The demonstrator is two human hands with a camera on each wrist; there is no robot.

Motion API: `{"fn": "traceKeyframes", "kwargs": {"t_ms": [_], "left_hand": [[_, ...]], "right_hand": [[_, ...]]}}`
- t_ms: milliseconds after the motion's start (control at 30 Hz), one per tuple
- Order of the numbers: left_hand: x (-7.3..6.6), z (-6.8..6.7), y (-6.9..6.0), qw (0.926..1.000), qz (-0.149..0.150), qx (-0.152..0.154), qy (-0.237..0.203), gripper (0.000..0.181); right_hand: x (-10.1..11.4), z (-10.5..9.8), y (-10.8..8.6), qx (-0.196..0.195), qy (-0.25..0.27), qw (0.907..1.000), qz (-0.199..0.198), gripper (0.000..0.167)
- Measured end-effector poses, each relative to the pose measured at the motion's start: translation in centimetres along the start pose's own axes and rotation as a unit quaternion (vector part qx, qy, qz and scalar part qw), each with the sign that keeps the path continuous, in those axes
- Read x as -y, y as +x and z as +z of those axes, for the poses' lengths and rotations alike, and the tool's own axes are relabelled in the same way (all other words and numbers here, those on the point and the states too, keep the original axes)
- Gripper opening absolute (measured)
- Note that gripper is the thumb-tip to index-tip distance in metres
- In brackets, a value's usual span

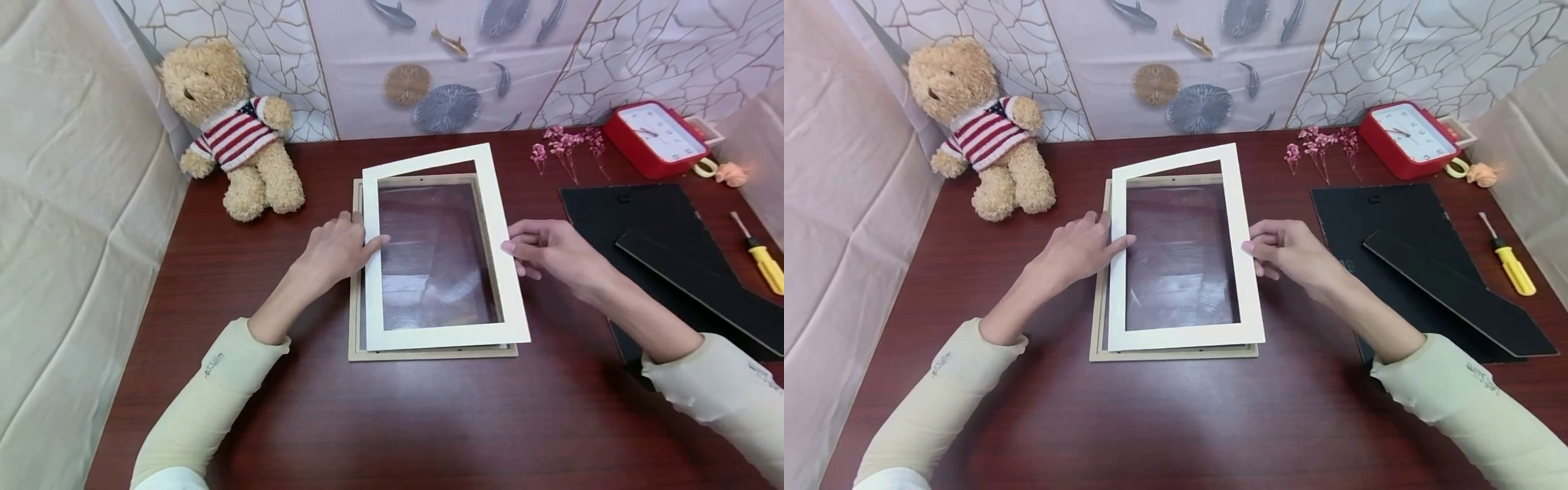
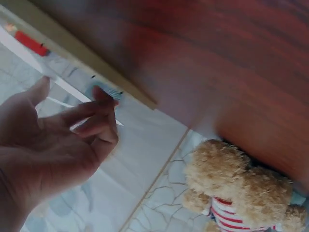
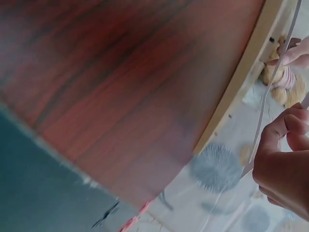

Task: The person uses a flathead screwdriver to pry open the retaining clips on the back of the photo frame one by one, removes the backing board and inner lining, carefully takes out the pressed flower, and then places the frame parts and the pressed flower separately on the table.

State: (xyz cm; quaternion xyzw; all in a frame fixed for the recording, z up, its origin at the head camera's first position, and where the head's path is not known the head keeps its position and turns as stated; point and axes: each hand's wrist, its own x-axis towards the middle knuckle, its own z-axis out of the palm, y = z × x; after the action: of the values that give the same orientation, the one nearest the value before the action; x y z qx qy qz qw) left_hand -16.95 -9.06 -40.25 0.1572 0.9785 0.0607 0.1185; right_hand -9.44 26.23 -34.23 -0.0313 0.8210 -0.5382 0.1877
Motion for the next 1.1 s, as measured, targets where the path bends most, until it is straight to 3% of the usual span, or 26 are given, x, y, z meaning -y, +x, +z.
{"fn": "traceKeyframes", "kwargs": {"t_ms": [67,167,200,267,333,400,433,533,600,700,767,867,967,1100], "left_hand": [[-0.8,-1.0,-0.6,0.9993,0.013,-0.014,-0.031,0.090],[-1.4,-0.5,0.2,0.9936,0.048,-0.050,-0.089,0.078],[-2.1,-1.0,0.1,0.9911,0.052,-0.038,-0.117,0.071],[-2.4,0.4,2.0,0.9825,0.080,-0.035,-0.165,0.058],[-3.0,1.3,3.7,0.9754,0.103,-0.022,-0.193,0.047],[-4.5,1.1,4.5,0.9701,0.117,0.011,-0.213,0.040],[-5.0,1.7,5.4,0.9679,0.127,0.017,-0.216,0.037],[-8.4,-0.6,4.8,0.9672,0.132,0.063,-0.208,0.032],[-10.0,-0.9,5.4,0.9655,0.139,0.089,-0.201,0.032],[-11.9,0.3,7.2,0.9628,0.158,0.117,-0.186,0.035],[-12.8,2.1,9.1,0.9587,0.178,0.125,-0.184,0.034],[-14.6,3.2,10.4,0.9537,0.197,0.142,-0.177,0.039],[-16.2,3.7,10.6,0.9518,0.204,0.152,-0.171,0.045],[-17.9,3.9,9.9,0.9568,0.200,0.152,-0.148,0.043]], "right_hand": [[-0.4,-0.9,-0.5,-0.012,0.014,0.9998,-0.003,0.017],[-1.2,-2.5,-1.3,-0.030,0.037,0.9988,-0.011,0.006],[-1.5,-3.1,-1.6,-0.037,0.044,0.9982,-0.014,0.008],[-2.0,-4.4,-2.4,-0.051,0.027,0.9982,-0.016,0.012],[-2.3,-5.5,-3.1,-0.067,-0.022,0.9974,-0.013,0.019],[-2.7,-6.5,-3.8,-0.084,-0.078,0.9934,-0.006,0.033],[-2.9,-7.1,-4.1,-0.090,-0.109,0.9899,0.002,0.041],[-3.6,-8.8,-4.9,-0.106,-0.159,0.9815,0.021,0.052],[-4.3,-9.8,-5.4,-0.113,-0.175,0.9773,0.037,0.053],[-5.5,-11.1,-6.1,-0.114,-0.191,0.9728,0.065,0.055],[-6.2,-11.9,-6.4,-0.111,-0.210,0.9682,0.079,0.056],[-7.3,-12.9,-7.0,-0.111,-0.230,0.9624,0.091,0.054],[-8.4,-13.6,-7.5,-0.114,-0.244,0.9583,0.094,0.051],[-9.4,-14.0,-7.9,-0.116,-0.260,0.9545,0.089,0.046]]}}
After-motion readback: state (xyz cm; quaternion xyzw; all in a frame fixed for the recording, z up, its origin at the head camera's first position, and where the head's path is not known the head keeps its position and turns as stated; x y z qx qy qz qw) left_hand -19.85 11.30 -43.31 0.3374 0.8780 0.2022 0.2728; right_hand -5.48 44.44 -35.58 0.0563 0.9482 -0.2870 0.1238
